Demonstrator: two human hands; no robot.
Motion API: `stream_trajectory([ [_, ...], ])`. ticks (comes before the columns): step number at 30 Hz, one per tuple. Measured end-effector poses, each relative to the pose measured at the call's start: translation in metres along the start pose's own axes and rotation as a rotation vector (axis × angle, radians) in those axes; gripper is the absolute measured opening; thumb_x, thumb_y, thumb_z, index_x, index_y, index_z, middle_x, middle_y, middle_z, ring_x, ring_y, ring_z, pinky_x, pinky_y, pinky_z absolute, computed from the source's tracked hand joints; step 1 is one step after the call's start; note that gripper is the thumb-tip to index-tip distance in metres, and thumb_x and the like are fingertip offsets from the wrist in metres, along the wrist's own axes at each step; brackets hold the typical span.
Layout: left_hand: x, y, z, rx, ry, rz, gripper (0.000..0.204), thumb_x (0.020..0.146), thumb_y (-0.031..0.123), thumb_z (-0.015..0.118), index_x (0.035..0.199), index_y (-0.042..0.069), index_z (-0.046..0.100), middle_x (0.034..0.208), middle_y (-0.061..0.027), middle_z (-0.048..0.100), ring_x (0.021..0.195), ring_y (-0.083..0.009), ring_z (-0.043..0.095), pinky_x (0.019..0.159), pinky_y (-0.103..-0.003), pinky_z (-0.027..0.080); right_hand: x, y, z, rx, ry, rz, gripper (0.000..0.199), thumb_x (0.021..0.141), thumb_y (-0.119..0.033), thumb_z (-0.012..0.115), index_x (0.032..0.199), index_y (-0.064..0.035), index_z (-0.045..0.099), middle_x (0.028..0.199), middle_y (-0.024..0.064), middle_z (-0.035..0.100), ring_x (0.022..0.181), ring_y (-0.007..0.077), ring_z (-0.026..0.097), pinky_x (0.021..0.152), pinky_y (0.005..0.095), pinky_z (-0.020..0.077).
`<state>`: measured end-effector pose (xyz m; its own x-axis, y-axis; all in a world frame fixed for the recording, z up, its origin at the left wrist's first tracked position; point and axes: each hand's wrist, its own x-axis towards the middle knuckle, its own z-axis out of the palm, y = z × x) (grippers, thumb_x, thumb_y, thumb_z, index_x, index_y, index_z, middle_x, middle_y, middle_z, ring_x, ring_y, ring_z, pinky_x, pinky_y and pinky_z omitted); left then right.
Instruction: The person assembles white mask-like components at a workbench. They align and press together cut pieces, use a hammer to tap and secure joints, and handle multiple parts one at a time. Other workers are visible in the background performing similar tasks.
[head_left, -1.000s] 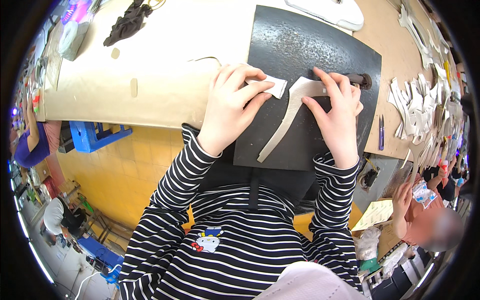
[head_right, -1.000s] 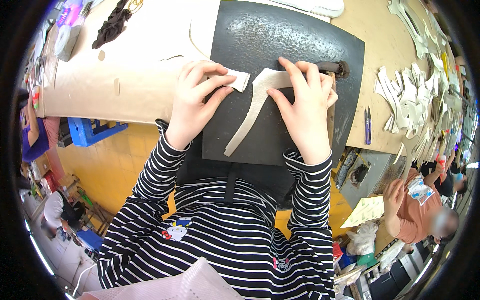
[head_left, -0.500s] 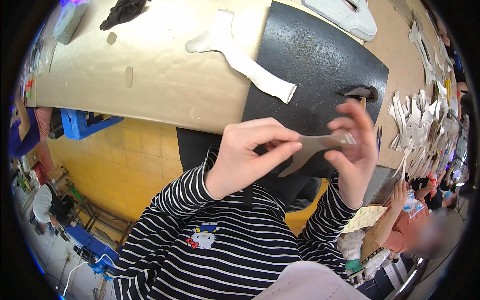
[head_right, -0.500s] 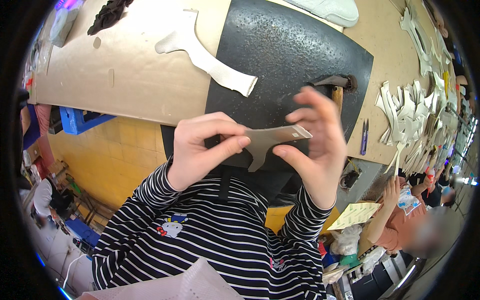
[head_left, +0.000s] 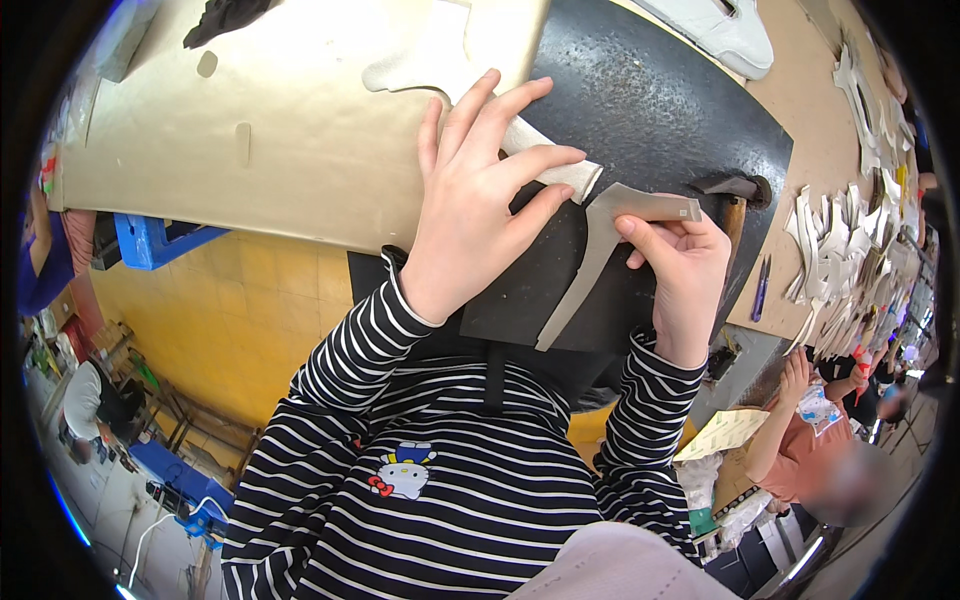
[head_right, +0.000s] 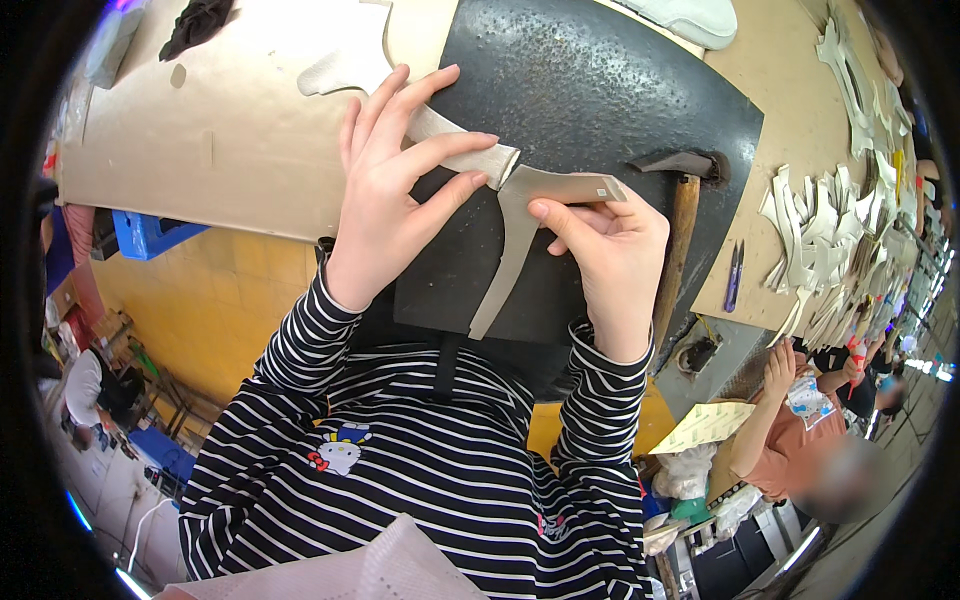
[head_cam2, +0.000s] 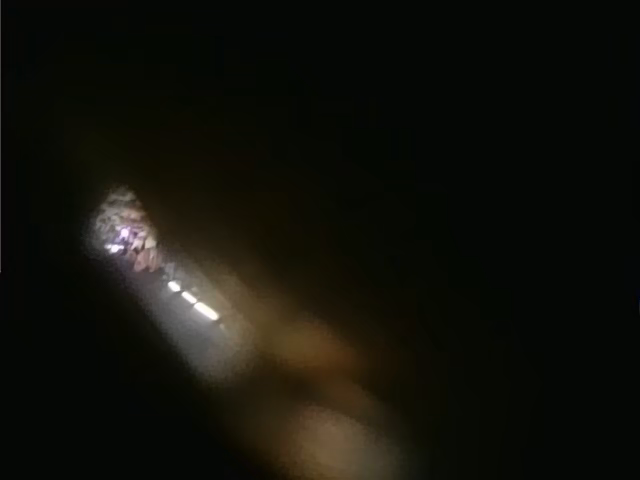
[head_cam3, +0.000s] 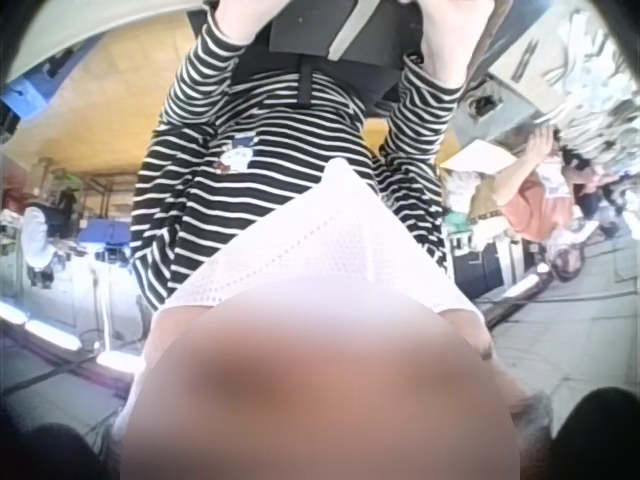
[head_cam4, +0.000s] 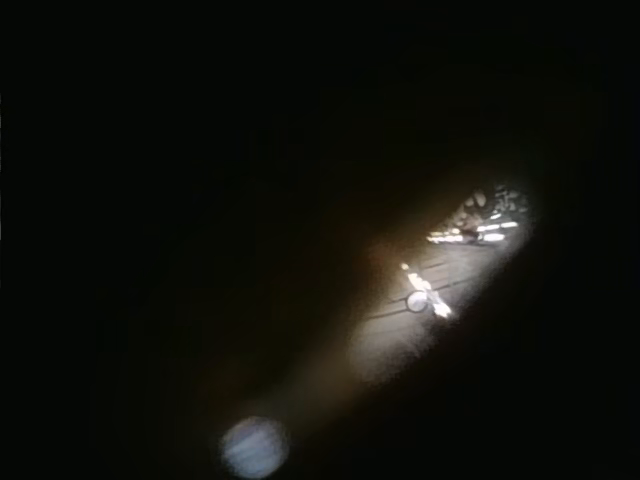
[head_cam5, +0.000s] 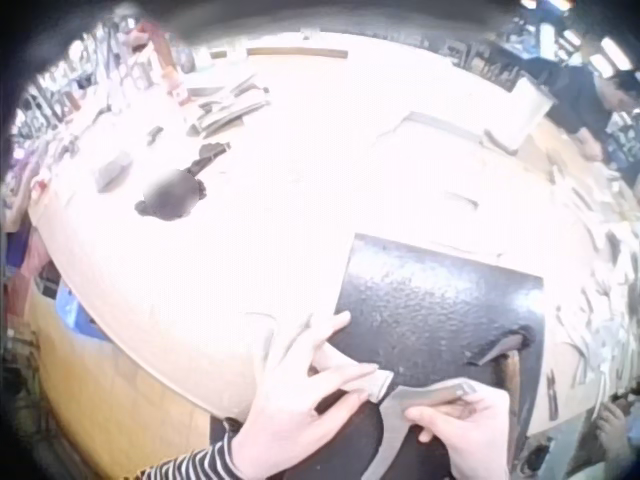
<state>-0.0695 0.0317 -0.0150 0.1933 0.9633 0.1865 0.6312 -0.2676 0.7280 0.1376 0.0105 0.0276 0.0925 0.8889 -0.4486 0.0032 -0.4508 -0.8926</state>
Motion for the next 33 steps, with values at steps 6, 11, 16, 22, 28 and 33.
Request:
stream_trajectory([
  [6,-0.0028,-0.0061,0.0027,-0.050,-0.006,-0.038,0.026,0.082,0.024,0.080,0.107,0.023,0.079,0.153,-0.0041,0.050,0.151,-0.0366,0.030,0.122,-0.060,0.012,0.0017,0.0036,0.0064,-0.198,0.081,-0.109,0.023,0.083,0.006,0.081,0.103,0.0050,0.071,0.094,0.0087,0.075,0.079,0.0074,0.068,0.066,0.0182,0.0527],
  [11,-0.0028,-0.0057,0.0041,-0.045,0.003,-0.035,0.026,0.081,0.024,0.080,0.106,0.023,0.079,0.153,-0.0048,0.050,0.150,-0.0366,0.031,0.122,-0.059,0.013,0.0047,0.0010,0.0084,-0.152,0.090,-0.092,0.027,0.083,0.006,0.082,0.104,0.0029,0.067,0.091,0.0071,0.075,0.076,0.0058,0.066,0.065,0.0181,0.0524],
  [16,-0.0036,-0.0061,0.0047,-0.049,0.016,-0.032,0.026,0.080,0.023,0.080,0.106,0.023,0.079,0.153,-0.0044,0.051,0.150,-0.0363,0.031,0.122,-0.059,0.013,0.0056,0.0012,0.0094,-0.175,0.134,-0.008,0.036,0.078,0.004,0.086,0.107,-0.0012,0.066,0.083,0.0057,0.075,0.062,0.0033,0.060,0.049,0.0140,0.0368],
  [22,-0.0036,-0.0060,0.0061,-0.051,0.019,-0.028,0.025,0.080,0.022,0.080,0.105,0.023,0.079,0.153,-0.0042,0.050,0.150,-0.0361,0.030,0.122,-0.057,0.014,0.0066,0.0025,0.0090,-0.166,0.116,-0.022,0.032,0.079,0.004,0.084,0.105,-0.0009,0.066,0.084,0.0053,0.075,0.064,0.0031,0.061,0.052,0.0149,0.0405],
  [28,-0.0032,-0.0061,0.0062,-0.048,0.017,-0.025,0.025,0.080,0.023,0.080,0.105,0.023,0.079,0.153,-0.0044,0.050,0.150,-0.0360,0.030,0.122,-0.057,0.013,0.0062,0.0001,0.0078,-0.202,0.091,-0.025,0.026,0.082,0.005,0.083,0.102,0.0009,0.067,0.086,0.0044,0.074,0.070,0.0026,0.063,0.059,0.0163,0.0498],
  [33,-0.0038,-0.0069,0.0053,-0.039,0.003,-0.023,0.025,0.081,0.024,0.080,0.105,0.023,0.079,0.154,-0.0048,0.049,0.150,-0.0358,0.030,0.122,-0.057,0.013,0.0066,0.0008,0.0098,-0.207,0.102,-0.036,0.026,0.082,0.005,0.083,0.102,0.0011,0.066,0.087,0.0036,0.074,0.070,0.0023,0.063,0.060,0.0156,0.0493],
])
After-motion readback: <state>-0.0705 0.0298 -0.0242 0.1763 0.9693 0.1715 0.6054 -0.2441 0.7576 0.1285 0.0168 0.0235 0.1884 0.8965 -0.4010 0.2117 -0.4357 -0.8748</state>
